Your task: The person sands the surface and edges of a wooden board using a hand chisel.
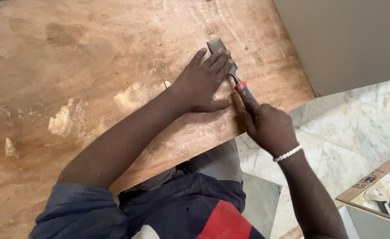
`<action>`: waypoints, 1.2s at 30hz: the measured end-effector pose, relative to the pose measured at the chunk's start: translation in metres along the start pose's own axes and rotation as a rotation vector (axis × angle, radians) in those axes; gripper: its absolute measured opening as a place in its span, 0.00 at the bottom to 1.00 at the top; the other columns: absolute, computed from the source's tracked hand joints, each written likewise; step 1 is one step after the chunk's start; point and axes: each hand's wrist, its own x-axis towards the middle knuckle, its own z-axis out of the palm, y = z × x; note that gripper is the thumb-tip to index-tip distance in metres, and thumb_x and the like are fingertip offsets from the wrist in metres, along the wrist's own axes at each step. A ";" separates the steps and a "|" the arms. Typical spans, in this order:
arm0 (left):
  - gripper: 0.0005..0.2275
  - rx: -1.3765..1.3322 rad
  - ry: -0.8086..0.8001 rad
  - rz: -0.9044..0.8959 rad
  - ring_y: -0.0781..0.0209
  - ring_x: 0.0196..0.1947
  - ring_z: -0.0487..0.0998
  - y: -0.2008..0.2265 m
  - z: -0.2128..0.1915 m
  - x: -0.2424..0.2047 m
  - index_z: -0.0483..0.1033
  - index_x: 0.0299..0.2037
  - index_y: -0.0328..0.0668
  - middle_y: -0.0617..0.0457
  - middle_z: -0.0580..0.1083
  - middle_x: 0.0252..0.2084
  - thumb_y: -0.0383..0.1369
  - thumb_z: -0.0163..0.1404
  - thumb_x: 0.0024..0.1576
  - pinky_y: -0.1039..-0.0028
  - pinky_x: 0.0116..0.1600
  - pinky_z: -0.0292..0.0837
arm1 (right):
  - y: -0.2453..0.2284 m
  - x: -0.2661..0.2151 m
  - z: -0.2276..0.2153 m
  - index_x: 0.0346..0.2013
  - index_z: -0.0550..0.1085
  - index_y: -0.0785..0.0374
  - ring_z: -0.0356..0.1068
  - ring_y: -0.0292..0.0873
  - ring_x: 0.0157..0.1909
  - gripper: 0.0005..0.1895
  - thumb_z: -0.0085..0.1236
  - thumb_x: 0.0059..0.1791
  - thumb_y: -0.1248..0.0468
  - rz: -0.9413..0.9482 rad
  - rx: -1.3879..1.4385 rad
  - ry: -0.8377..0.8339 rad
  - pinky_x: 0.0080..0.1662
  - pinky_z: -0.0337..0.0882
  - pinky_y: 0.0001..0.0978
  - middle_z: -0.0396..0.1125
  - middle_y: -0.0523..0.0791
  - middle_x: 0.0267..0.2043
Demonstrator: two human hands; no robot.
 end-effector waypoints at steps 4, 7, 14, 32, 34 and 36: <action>0.48 -0.032 -0.025 -0.001 0.47 0.78 0.41 -0.004 -0.001 0.000 0.44 0.75 0.34 0.41 0.45 0.78 0.68 0.32 0.56 0.48 0.75 0.36 | -0.011 0.009 0.008 0.76 0.55 0.34 0.72 0.57 0.23 0.35 0.49 0.53 0.51 0.002 -0.040 0.026 0.29 0.73 0.51 0.69 0.53 0.22; 0.49 -0.015 -0.079 -0.070 0.49 0.78 0.37 -0.010 -0.005 0.013 0.40 0.75 0.36 0.42 0.40 0.79 0.71 0.28 0.55 0.48 0.75 0.33 | -0.012 0.025 0.010 0.75 0.55 0.34 0.72 0.57 0.23 0.33 0.48 0.55 0.50 0.019 -0.068 0.016 0.28 0.73 0.51 0.69 0.53 0.23; 0.50 -0.040 -0.091 -0.046 0.48 0.78 0.36 -0.009 -0.006 0.006 0.38 0.76 0.36 0.42 0.39 0.79 0.72 0.28 0.55 0.49 0.76 0.30 | -0.013 0.014 0.005 0.75 0.54 0.34 0.73 0.59 0.25 0.35 0.49 0.53 0.50 -0.016 -0.032 0.042 0.29 0.73 0.53 0.70 0.53 0.23; 0.52 -0.043 -0.010 -0.084 0.49 0.78 0.40 -0.008 0.008 0.029 0.39 0.76 0.37 0.42 0.41 0.79 0.73 0.32 0.52 0.44 0.75 0.28 | -0.001 0.024 0.003 0.75 0.57 0.36 0.73 0.58 0.25 0.35 0.50 0.52 0.52 -0.008 -0.038 0.075 0.31 0.73 0.53 0.71 0.52 0.24; 0.52 -0.036 0.033 -0.097 0.48 0.78 0.40 -0.007 0.010 0.034 0.41 0.76 0.37 0.42 0.42 0.79 0.73 0.33 0.51 0.44 0.75 0.28 | 0.001 0.035 0.006 0.75 0.57 0.36 0.73 0.58 0.26 0.34 0.49 0.53 0.52 -0.005 -0.052 0.076 0.31 0.73 0.52 0.71 0.53 0.24; 0.52 0.031 -0.011 -0.132 0.49 0.79 0.41 -0.011 0.006 0.039 0.42 0.76 0.34 0.41 0.43 0.79 0.72 0.35 0.52 0.43 0.76 0.28 | 0.001 0.036 0.005 0.76 0.57 0.36 0.72 0.58 0.26 0.33 0.49 0.55 0.51 -0.003 -0.060 0.090 0.31 0.73 0.52 0.71 0.53 0.24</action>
